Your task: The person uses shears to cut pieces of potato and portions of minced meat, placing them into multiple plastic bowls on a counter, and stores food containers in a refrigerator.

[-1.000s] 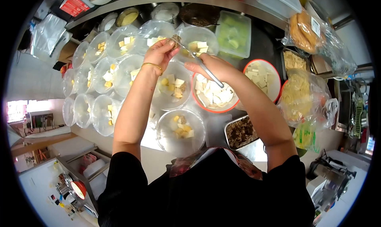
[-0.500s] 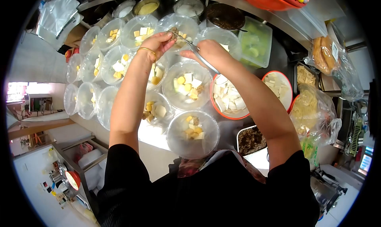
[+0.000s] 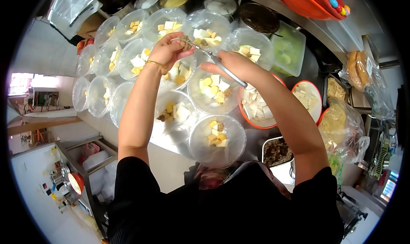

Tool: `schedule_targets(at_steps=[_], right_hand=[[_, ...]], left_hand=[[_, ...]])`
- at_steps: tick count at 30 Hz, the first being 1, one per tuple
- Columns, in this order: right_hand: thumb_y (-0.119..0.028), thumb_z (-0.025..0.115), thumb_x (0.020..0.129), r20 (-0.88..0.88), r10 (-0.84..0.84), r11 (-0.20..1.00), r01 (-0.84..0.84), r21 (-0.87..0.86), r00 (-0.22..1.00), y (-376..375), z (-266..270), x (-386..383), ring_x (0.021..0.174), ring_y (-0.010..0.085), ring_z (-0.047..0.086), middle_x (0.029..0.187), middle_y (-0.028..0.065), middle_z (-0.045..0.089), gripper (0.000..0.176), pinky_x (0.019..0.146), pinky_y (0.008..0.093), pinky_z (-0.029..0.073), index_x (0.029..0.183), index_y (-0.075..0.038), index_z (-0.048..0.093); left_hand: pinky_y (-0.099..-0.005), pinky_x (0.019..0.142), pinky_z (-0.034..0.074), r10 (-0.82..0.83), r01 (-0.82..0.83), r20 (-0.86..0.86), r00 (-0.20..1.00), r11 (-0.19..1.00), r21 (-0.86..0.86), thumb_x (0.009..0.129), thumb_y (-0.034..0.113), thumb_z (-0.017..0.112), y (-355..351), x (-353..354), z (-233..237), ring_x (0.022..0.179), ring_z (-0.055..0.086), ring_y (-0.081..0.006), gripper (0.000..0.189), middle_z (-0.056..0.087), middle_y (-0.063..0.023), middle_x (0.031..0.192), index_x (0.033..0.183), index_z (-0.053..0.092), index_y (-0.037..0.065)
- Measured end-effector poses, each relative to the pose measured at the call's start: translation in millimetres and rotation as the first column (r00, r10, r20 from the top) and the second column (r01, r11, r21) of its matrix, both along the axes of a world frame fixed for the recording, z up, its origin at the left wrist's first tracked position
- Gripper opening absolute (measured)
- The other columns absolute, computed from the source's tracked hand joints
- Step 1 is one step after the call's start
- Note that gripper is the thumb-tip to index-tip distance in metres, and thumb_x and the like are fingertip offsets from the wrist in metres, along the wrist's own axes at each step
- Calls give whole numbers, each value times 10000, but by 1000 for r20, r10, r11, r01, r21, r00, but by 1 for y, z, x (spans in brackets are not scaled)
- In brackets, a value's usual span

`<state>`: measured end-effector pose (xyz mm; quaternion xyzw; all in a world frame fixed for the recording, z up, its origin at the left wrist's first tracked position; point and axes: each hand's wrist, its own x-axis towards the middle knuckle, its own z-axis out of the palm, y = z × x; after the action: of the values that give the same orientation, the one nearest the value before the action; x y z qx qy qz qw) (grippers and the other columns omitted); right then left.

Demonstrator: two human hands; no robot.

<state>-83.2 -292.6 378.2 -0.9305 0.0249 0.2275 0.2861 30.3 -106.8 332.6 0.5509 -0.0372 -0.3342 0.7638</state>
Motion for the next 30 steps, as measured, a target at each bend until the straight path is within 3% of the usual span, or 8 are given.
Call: schedule_targets(at_steps=[8,14,17,18,21,24,27,30], right_hand=[[-637,544,721,4,65,998,-65,-16,998,40,9,-6,868,284,588,925,183,603,711,746,362,450,1009,12,585],[-612,596,702,89,107,994,-107,-12,990,57,-8,-4,760,300,601,810,176,623,639,697,359,466,865,3,652],[-593,588,723,1,107,985,-106,-138,994,65,-4,-10,767,316,603,796,197,617,620,691,364,470,788,22,636],[-581,590,728,-29,107,976,-111,-186,994,67,-2,-12,780,315,604,806,200,618,610,692,367,471,797,23,629],[-515,641,714,216,138,946,-64,-317,967,65,-16,-20,769,280,620,794,166,625,543,658,351,486,775,25,621],[-325,648,741,367,204,898,-24,-440,907,66,-21,-23,794,268,622,845,153,616,316,668,334,496,819,-20,626],[-182,636,713,400,347,812,-57,-582,848,67,-35,-22,781,256,620,854,145,599,171,661,324,499,815,-44,626],[-109,610,697,459,279,819,41,-573,844,77,-23,-18,797,239,618,855,137,601,148,658,317,500,832,-50,626]], left_hand=[[-310,775,550,117,-116,-33,993,993,40,791,-42,576,54,-15,0,894,609,-340,259,558,-198,974,999,422,-47],[-302,769,550,78,-71,-44,996,985,157,780,-33,600,78,-23,-1,865,620,-316,314,562,-205,968,1017,394,-45],[-294,737,552,38,-16,-78,996,962,272,769,-27,614,84,-30,0,822,629,-283,368,567,-191,953,1055,385,-65],[-292,730,552,27,-10,-48,999,948,317,767,-28,616,88,-33,1,819,629,-280,374,571,-185,942,1059,386,-61],[-276,697,551,14,-47,80,997,904,424,759,-16,630,109,-40,5,787,631,-234,338,591,-136,890,1040,443,-29],[-253,675,541,31,-184,318,948,865,466,760,-5,630,145,-45,7,737,625,-176,215,611,-101,852,945,520,-14],[-234,624,512,-61,-353,510,858,652,671,754,-6,612,177,-57,5,654,613,-131,117,631,-81,743,862,581,-39],[-271,621,497,-242,-357,513,823,483,800,708,9,610,194,-68,-17,653,636,-177,190,657,-113,754,892,618,-38]])
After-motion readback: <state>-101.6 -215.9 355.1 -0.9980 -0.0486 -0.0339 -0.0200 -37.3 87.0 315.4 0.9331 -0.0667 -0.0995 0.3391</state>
